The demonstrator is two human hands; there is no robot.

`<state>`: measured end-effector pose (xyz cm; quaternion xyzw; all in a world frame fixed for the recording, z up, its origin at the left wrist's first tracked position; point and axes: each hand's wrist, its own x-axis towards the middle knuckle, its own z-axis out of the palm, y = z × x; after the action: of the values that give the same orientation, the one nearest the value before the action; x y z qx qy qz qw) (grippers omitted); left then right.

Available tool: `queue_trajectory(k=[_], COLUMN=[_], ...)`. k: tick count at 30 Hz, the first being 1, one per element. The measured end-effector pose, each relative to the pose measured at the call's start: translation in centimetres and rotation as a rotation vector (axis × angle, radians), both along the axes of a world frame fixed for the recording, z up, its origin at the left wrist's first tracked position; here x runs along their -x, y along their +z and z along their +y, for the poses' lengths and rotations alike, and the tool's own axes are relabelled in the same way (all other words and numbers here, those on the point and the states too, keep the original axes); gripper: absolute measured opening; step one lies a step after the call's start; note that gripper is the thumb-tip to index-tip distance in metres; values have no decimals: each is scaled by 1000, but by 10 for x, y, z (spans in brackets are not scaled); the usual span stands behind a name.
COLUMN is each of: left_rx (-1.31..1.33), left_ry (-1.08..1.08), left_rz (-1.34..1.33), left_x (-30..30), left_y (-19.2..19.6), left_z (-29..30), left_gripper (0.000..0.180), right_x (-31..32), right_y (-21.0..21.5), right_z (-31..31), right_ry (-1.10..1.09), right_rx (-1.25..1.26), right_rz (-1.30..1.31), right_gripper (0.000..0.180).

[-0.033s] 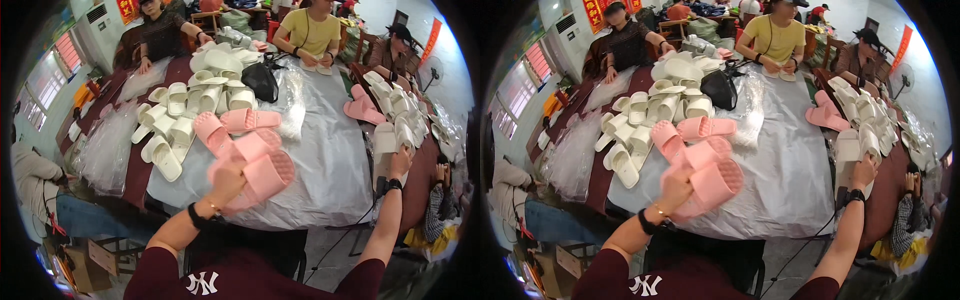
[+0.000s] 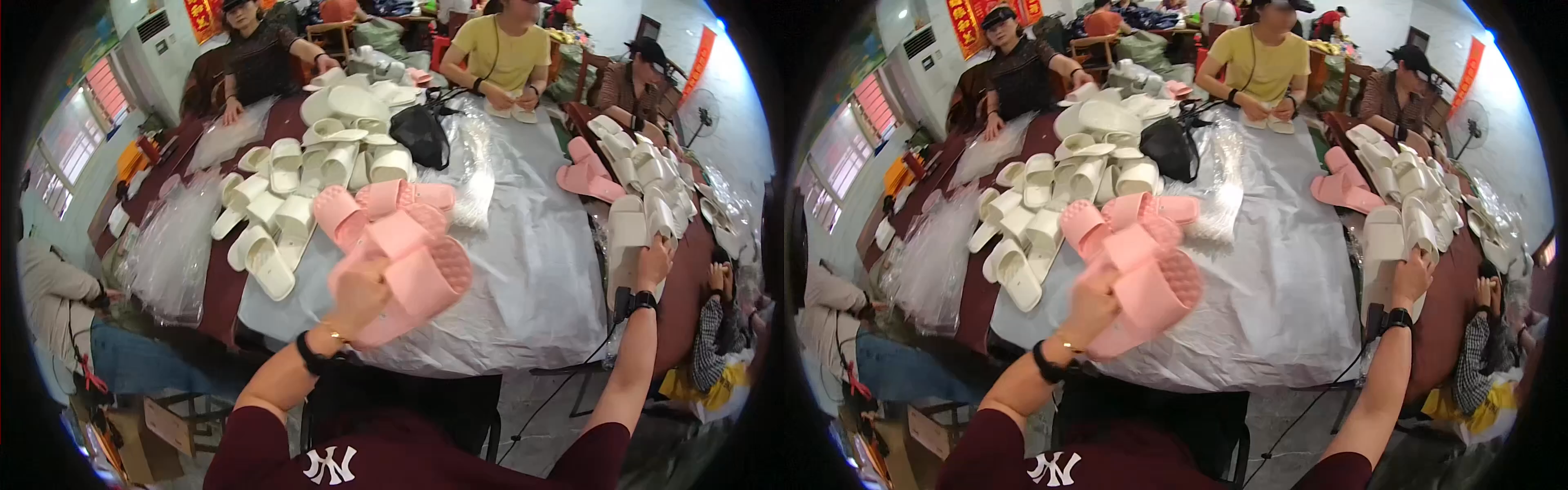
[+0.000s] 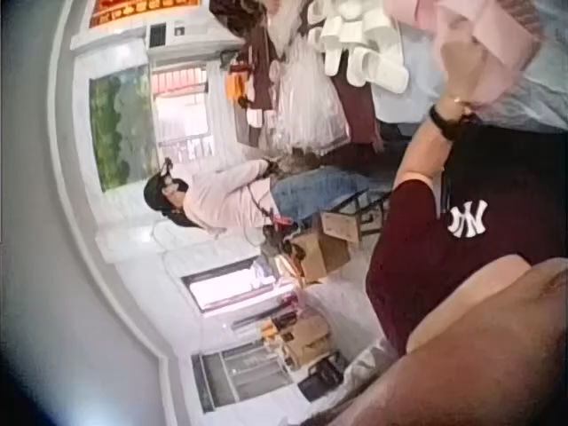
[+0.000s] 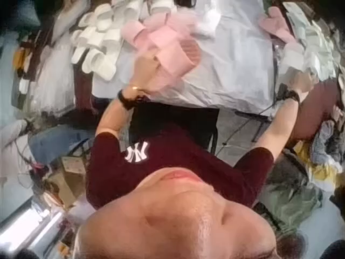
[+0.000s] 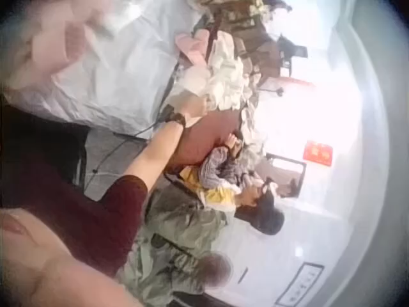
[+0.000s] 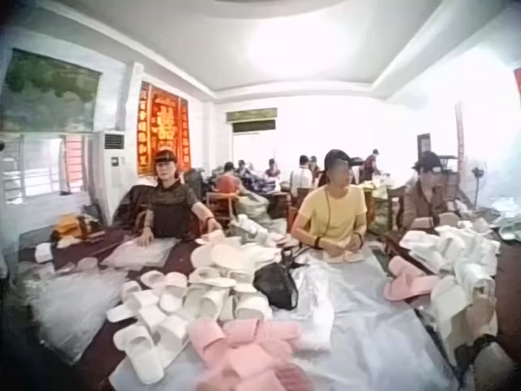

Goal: Inspect and trim sandals at a manufacturing station.

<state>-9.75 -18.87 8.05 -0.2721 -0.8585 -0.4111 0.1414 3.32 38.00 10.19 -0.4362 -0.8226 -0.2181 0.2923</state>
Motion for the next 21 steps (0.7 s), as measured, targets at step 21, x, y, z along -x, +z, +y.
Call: queue_trajectory(k=[21], left_rx=[135], left_ry=[-327], left_rz=[-166], left_x=[-15], left_y=[-23], left_z=[-26], left_gripper=[81], right_x=[37], right_y=[-46], right_z=[-343], right_ry=[864], right_rx=[706], right_rz=[0], right_gripper=[33])
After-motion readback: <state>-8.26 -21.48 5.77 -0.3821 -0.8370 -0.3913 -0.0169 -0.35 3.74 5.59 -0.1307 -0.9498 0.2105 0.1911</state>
